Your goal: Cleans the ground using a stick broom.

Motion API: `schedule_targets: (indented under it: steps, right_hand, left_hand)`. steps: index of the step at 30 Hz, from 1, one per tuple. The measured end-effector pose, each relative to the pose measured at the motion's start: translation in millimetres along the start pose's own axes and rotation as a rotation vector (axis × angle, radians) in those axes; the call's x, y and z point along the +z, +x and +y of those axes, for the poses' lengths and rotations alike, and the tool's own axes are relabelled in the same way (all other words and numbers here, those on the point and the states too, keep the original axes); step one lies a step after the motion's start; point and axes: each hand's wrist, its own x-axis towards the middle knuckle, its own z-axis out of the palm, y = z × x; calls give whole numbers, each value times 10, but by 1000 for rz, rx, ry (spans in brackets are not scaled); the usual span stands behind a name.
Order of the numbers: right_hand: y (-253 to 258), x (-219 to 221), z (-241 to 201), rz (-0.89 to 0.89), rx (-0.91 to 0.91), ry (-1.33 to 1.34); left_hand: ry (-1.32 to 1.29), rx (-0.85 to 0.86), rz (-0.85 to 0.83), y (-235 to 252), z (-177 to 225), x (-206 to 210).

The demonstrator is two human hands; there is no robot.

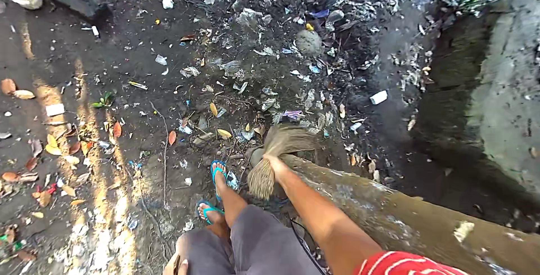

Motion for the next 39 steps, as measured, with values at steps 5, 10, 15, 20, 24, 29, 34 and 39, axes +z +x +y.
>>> schedule_targets:
  steps: [5,10,15,20,24,29,34,39]
  right_hand:
    - [-549,-246,47,-444,-6,-343]
    - [-1148,-373,271,-564,-54,-149]
    - [-1195,-192,351,-282,191,172]
    - [-480,679,333,-343,180,-117]
    - [-351,1059,191,-548,127,-321]
    - [-1008,282,239,-435,28,-283]
    - [-956,408,318,-99,62,16]
    - [-30,1476,-172,-257,-37,-181]
  left_hand:
    - [164,210,60,320,497,-94]
    - [279,183,66,402,932,-303]
    - [463,118,-54,286,1007,-138]
    - [787,-37,-281,423,777,249]
    - [893,-56,-347,666,648,321]
    - [774,-62,-339,792,559,110]
    - [839,-57,-324,866,625,16]
    - [836,-22,-287,985,541,-125]
